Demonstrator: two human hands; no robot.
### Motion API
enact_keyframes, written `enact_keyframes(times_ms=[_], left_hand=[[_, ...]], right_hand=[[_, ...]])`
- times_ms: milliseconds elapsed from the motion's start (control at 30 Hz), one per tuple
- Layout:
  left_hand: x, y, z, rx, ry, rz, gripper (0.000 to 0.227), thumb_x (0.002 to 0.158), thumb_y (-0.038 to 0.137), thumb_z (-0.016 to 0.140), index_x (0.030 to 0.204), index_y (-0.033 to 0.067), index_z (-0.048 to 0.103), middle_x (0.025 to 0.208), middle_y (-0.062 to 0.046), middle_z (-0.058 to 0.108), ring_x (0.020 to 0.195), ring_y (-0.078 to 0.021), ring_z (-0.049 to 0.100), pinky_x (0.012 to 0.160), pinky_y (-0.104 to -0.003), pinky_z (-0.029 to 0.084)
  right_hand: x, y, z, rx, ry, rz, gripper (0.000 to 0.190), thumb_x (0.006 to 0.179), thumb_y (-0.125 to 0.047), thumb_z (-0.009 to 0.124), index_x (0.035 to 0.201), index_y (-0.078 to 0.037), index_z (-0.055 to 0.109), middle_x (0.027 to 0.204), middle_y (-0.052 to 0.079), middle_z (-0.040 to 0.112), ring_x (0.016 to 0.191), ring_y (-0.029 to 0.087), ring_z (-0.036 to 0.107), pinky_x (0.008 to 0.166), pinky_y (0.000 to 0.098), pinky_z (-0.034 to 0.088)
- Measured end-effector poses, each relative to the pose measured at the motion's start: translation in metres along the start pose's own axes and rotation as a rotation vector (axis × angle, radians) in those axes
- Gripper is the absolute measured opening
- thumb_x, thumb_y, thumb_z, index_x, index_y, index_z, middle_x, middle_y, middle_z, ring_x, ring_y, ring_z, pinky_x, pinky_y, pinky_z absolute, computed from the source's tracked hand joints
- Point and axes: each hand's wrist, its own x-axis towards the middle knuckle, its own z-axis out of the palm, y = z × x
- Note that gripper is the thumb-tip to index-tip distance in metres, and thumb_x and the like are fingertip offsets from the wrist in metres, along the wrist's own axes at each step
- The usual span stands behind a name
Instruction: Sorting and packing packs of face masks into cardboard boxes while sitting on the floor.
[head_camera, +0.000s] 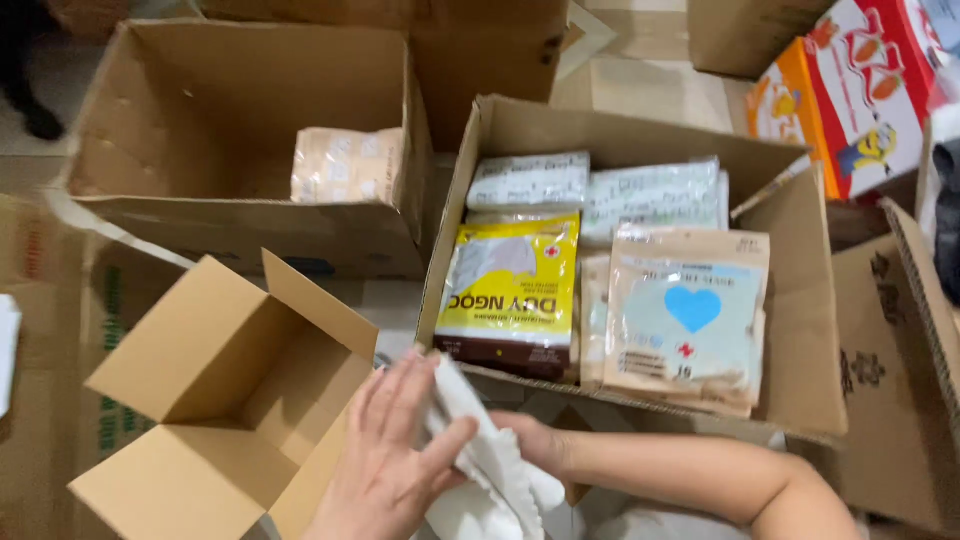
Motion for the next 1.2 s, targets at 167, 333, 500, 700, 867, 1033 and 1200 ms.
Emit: enact_keyframes(times_ms=[167, 333, 500, 700, 867, 1033, 1200], left_hand=[[-0.004, 0.033, 0.018, -0.009, -0.167, -0.07, 0.061, 0.062, 0.022, 0.086, 0.12, 0.0201, 0.065, 0.145, -0.026, 0.042, 0.14, -0.0456, 0.038, 0.112, -0.071, 0.026], [-0.005, 0.084, 0.027, -0.059, -0.211, -0.131, 0.048, 0.075, 0.019, 0.083, 0.12, 0.0262, 0.068, 0.153, -0.028, 0.042, 0.141, -0.0487, 0.042, 0.115, -0.06, 0.034], [-0.006, 0.126, 0.036, -0.382, 0.021, -0.113, 0.037, 0.075, 0.022, 0.086, 0.112, 0.0208, 0.079, 0.147, -0.025, 0.053, 0.144, -0.0484, 0.046, 0.116, -0.058, 0.039], [-0.005, 0.15, 0.041, -0.161, 0.285, -0.565, 0.027, 0.069, 0.004, 0.079, 0.094, 0.0134, 0.079, 0.135, -0.012, 0.065, 0.136, -0.0422, 0.056, 0.095, -0.044, 0.057], [0.036, 0.155, 0.031, 0.045, 0.384, -0.586, 0.025, 0.07, 0.008, 0.081, 0.094, 0.0096, 0.075, 0.13, -0.015, 0.062, 0.118, -0.0396, 0.056, 0.096, -0.046, 0.05], [0.064, 0.149, 0.026, 0.076, 0.291, -0.601, 0.02, 0.079, 0.009, 0.079, 0.097, 0.0073, 0.071, 0.13, -0.013, 0.063, 0.119, -0.0366, 0.058, 0.098, -0.044, 0.049], [0.089, 0.103, 0.042, -0.271, 0.45, -0.572, 0.022, 0.09, 0.013, 0.073, 0.111, 0.0066, 0.072, 0.129, -0.011, 0.067, 0.122, -0.034, 0.062, 0.105, -0.044, 0.049]], right_hand=[[-0.022, 0.026, -0.018, -0.067, -0.057, 0.077, 0.062, 0.093, -0.05, 0.054, 0.139, -0.01, 0.062, 0.13, 0.008, 0.071, 0.116, 0.021, 0.069, 0.107, 0.0367, 0.052], [-0.112, 0.021, 0.003, -0.373, -0.076, 0.058, 0.058, 0.095, -0.042, 0.054, 0.146, -0.014, 0.054, 0.139, 0.003, 0.064, 0.126, 0.014, 0.061, 0.112, 0.0293, 0.044], [-0.176, -0.004, 0.047, -0.843, -0.16, -0.188, 0.057, 0.103, -0.023, 0.051, 0.158, -0.016, 0.038, 0.158, 0.003, 0.047, 0.146, 0.01, 0.044, 0.122, 0.025, 0.028], [-0.103, 0.013, 0.004, -0.242, -0.147, -0.124, 0.05, 0.11, -0.023, 0.055, 0.156, -0.003, 0.045, 0.139, 0.013, 0.059, 0.125, 0.022, 0.057, 0.108, 0.0406, 0.045], [-0.143, -0.026, 0.072, 0.006, -0.077, 0.183, 0.065, 0.082, -0.038, 0.07, 0.142, -0.019, 0.053, 0.128, 0.009, 0.07, 0.114, 0.024, 0.07, 0.1, 0.0426, 0.057], [-0.139, -0.008, 0.034, -0.16, -0.062, -0.026, 0.06, 0.081, -0.014, 0.078, 0.135, 0.006, 0.058, 0.115, 0.016, 0.072, 0.102, 0.029, 0.073, 0.098, 0.0469, 0.06], [-0.179, -0.015, -0.054, -0.01, 0.356, -0.362, 0.055, 0.067, -0.011, 0.072, 0.118, 0.006, 0.062, 0.1, 0.017, 0.074, 0.091, 0.03, 0.072, 0.087, 0.0483, 0.058]])
